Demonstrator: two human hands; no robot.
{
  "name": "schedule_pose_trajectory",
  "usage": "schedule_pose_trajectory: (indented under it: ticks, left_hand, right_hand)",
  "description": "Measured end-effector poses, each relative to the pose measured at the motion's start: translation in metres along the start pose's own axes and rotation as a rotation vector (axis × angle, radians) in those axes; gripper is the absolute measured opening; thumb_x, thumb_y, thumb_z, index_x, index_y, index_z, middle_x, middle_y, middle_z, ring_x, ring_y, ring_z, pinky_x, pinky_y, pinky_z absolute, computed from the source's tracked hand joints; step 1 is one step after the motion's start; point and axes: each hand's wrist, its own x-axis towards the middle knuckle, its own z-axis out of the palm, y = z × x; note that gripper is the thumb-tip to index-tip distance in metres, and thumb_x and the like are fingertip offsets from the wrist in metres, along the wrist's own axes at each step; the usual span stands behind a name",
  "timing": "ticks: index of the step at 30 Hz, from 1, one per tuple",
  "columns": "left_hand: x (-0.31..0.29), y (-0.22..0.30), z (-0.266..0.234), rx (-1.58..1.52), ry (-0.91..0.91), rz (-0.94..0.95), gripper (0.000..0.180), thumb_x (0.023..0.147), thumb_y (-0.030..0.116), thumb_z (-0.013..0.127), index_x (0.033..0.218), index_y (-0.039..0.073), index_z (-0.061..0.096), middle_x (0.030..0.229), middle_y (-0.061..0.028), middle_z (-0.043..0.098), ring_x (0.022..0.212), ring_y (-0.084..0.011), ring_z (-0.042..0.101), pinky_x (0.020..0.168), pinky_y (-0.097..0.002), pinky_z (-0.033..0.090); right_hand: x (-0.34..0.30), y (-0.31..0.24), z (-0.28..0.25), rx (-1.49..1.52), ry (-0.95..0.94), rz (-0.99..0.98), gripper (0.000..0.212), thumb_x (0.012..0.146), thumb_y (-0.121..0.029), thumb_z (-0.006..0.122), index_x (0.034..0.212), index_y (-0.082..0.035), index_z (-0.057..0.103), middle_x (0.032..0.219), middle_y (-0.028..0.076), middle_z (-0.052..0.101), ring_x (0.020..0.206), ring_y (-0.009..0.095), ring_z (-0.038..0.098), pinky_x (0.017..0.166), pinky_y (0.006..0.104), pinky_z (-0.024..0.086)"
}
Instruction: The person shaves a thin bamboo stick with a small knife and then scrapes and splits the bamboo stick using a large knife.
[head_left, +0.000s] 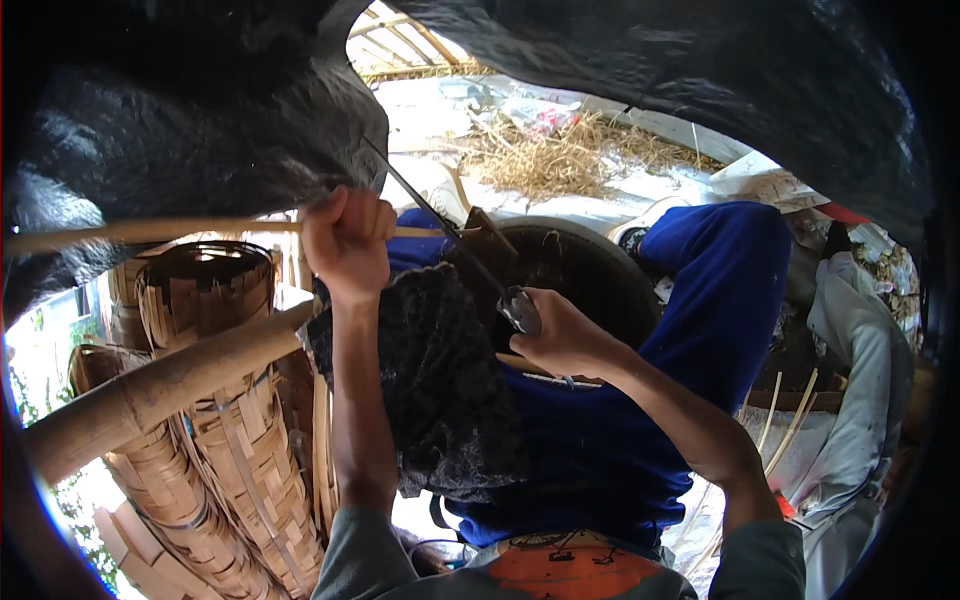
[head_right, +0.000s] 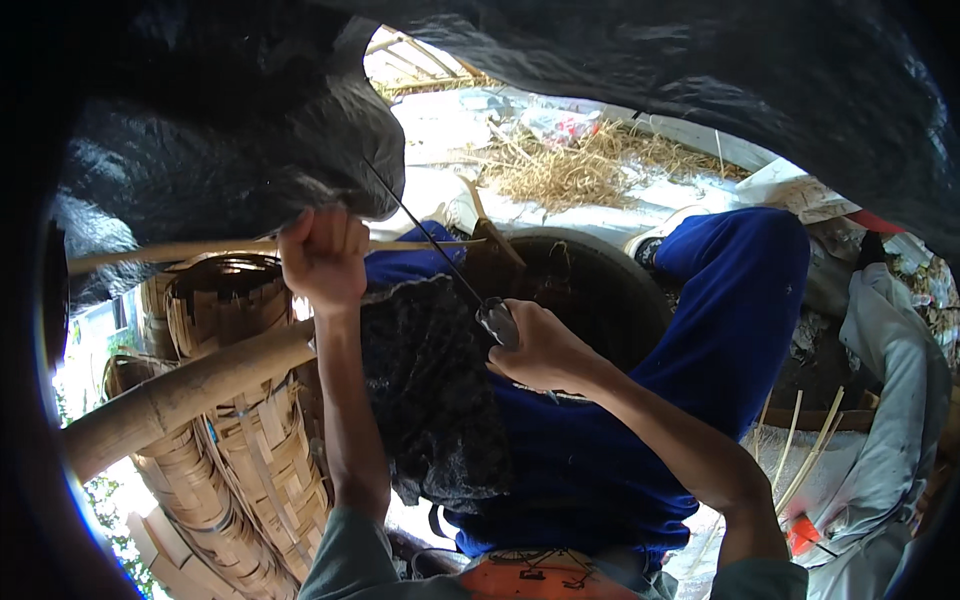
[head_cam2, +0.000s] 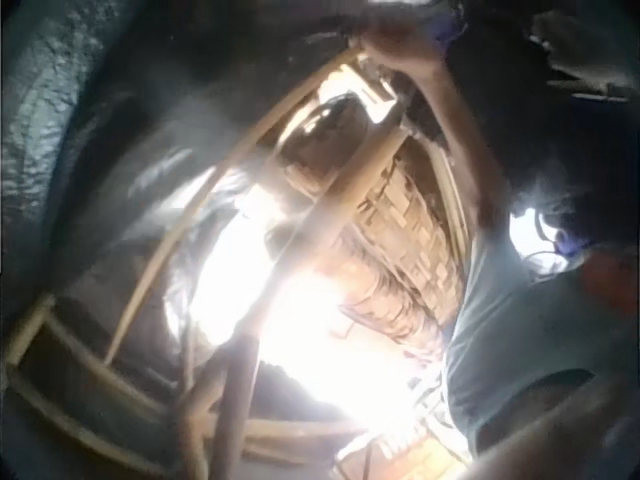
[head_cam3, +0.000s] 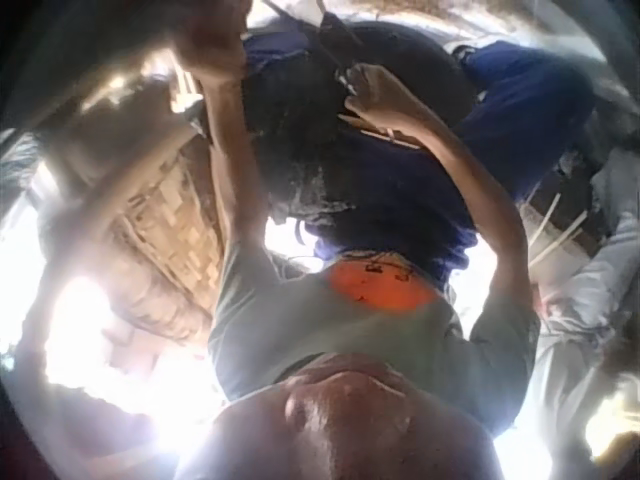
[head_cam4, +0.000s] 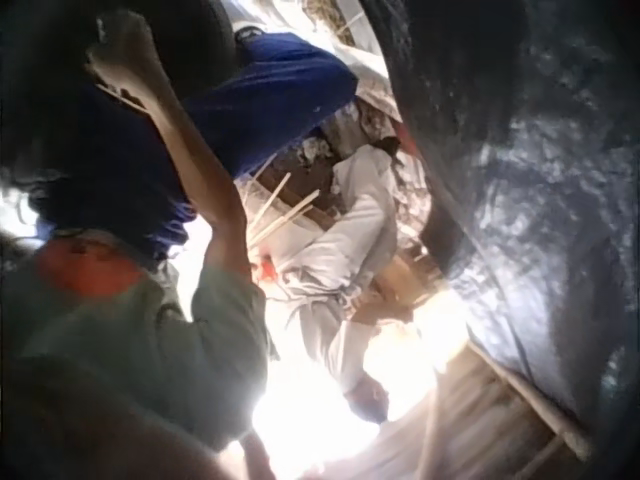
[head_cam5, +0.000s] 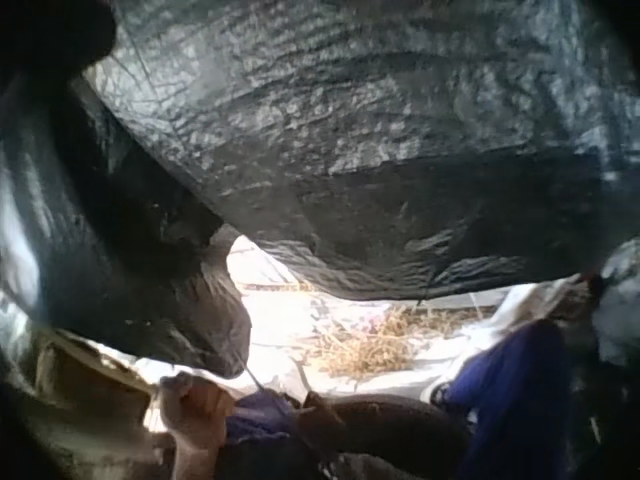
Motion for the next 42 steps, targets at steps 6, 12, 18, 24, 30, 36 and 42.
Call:
schedule_pose_trajectory:
  ticks: [6,12,18,24,30,36,42]
  left_hand:
    - [0.006,0.002,0.011,0.098,0.01,0.039,0.045,0.09,0.024,0.042,0.053,0.014,0.018,0.049,0.0015,0.016,0.046,-0.011,0.011,0.046,-0.0309,0.014]
    - [-0.002,0.0,0.0,0.057,0.011,0.095,0.038,0.091,0.013,0.038,0.057,0.01,0.021,0.05,0.0022,0.015,0.045,-0.01,0.011,0.046,-0.0309,0.014]
    - [0.009,-0.001,0.007,0.046,0.036,0.11,0.04,0.091,0.016,0.041,0.056,0.011,0.021,0.05,0.0017,0.016,0.045,-0.0104,0.013,0.046,-0.0311,0.015]
    - [-0.003,0.006,-0.009,0.062,0.002,0.045,0.043,0.091,0.021,0.04,0.055,0.013,0.019,0.05,0.0021,0.016,0.046,-0.0104,0.011,0.048,-0.0312,0.015]
    - [0.007,0.008,-0.001,0.092,0.05,0.074,0.044,0.09,0.023,0.042,0.054,0.013,0.019,0.05,0.0011,0.016,0.047,-0.011,0.012,0.047,-0.031,0.015]
    - [0.001,0.006,-0.008,0.08,-0.031,0.062,0.042,0.091,0.018,0.04,0.054,0.011,0.02,0.05,0.0022,0.015,0.045,-0.0107,0.013,0.048,-0.031,0.015]
    - [0.014,0.007,-0.008,0.031,-0.036,0.04,0.042,0.091,0.02,0.039,0.055,0.011,0.019,0.05,0.0018,0.015,0.046,-0.0104,0.012,0.047,-0.0312,0.015]
  right_hand:
    - [-0.014,-0.021,-0.008,0.149,0.095,-0.25,0.01,0.077,-0.002,0.057,0.084,-0.002,0.05,0.061,0.006,0.052,0.05,0.011,0.053,0.046,0.0295,0.042]
    - [0.0,0.002,-0.003,0.05,0.057,0.072,0.011,0.075,-0.004,0.057,0.079,-0.002,0.046,0.058,0.001,0.044,0.048,0.01,0.049,0.044,0.0307,0.036]
    - [-0.002,-0.002,0.004,0.061,0.201,-0.387,0.011,0.075,-0.001,0.056,0.081,-0.001,0.047,0.057,0.0,0.044,0.044,0.01,0.046,0.042,0.0301,0.036]
    - [0.005,0.005,-0.006,0.029,0.062,0.059,0.012,0.075,-0.006,0.056,0.085,0.0,0.051,0.062,0.004,0.049,0.052,0.014,0.053,0.049,0.0321,0.04]
    - [0.005,-0.004,0.001,0.182,0.02,-0.095,0.011,0.079,-0.001,0.052,0.089,0.0,0.047,0.05,0.0,0.044,0.036,0.009,0.044,0.034,0.0268,0.034]
    - [0.022,0.018,-0.021,0.197,0.008,0.095,0.011,0.079,0.002,0.051,0.089,-0.002,0.046,0.05,0.0,0.043,0.035,0.01,0.042,0.033,0.0269,0.033]
    - [0.018,0.021,-0.011,0.408,-0.011,-0.025,0.012,0.079,0.001,0.05,0.083,-0.004,0.041,0.05,-0.001,0.04,0.036,0.009,0.04,0.034,0.026,0.032]
